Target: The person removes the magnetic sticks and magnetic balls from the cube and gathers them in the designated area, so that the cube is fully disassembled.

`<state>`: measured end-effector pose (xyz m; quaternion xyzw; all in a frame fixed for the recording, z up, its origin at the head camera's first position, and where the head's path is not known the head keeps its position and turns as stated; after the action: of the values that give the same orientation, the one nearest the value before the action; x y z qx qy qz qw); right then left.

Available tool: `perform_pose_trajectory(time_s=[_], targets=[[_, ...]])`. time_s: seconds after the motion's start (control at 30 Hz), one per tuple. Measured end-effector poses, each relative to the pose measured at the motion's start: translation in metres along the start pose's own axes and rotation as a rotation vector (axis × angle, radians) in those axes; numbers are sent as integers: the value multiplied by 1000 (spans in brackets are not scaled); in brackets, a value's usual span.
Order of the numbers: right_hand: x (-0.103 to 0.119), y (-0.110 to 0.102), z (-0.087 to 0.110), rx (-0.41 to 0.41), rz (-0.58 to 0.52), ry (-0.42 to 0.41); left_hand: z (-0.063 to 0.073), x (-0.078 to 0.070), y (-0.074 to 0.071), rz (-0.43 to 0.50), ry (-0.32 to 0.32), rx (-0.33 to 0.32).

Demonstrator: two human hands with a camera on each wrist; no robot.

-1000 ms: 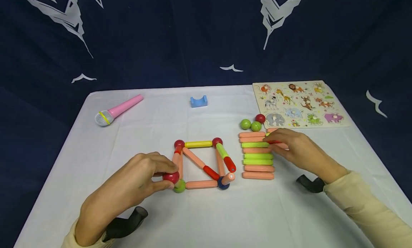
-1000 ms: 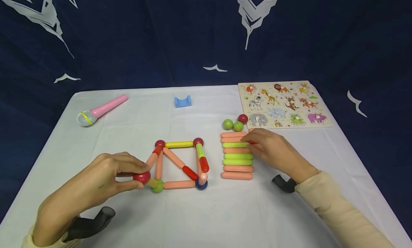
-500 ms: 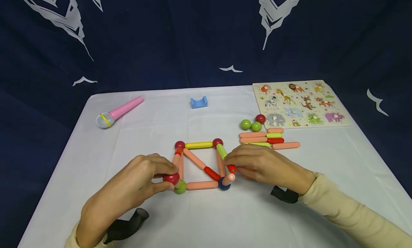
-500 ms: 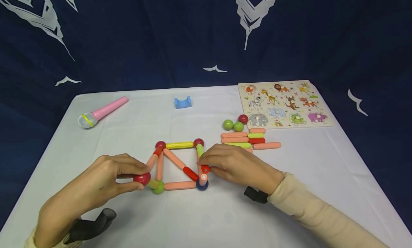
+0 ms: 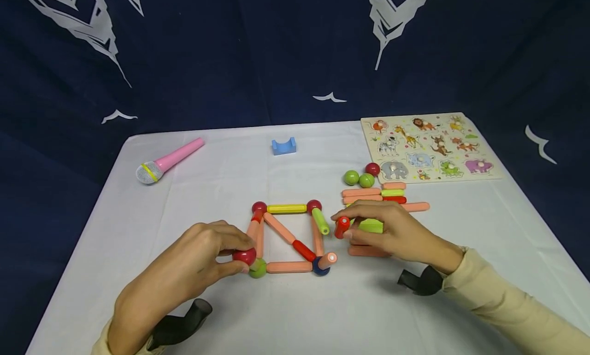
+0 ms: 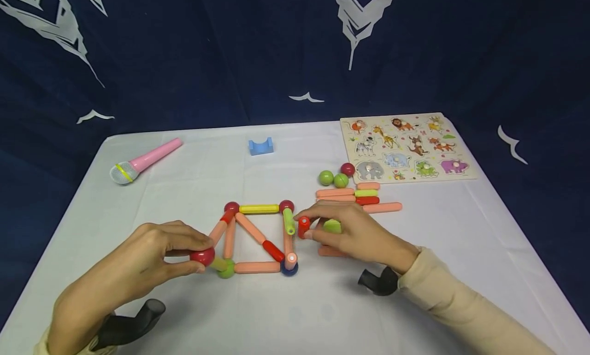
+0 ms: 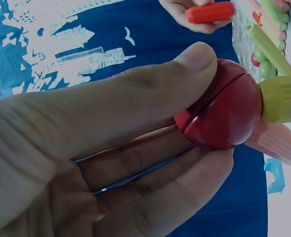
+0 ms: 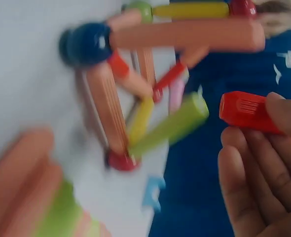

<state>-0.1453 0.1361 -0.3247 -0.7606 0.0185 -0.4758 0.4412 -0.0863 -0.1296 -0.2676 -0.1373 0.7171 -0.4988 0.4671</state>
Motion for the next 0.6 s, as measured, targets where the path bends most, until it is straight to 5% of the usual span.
perform_pose_trajectory(time_s=[0.2,0.4,0.6], targets=[[-25,-49,18,-98,338,25,-1,-2,0,-4,5,-2],[-86,-81,35,-42,482,269,-2,-2,0,0,2,4],[-135,-90,41,36,593,351,-3,-1,3,7,-30,26]])
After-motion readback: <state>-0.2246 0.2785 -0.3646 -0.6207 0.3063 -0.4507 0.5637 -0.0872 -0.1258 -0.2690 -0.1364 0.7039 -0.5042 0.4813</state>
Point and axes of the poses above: each hand's wrist, its own z-axis away from the middle knuckle, its own y-axis out of the palm, x = y × z, the point moved 7 cm from there along -z, towards the middle knuckle
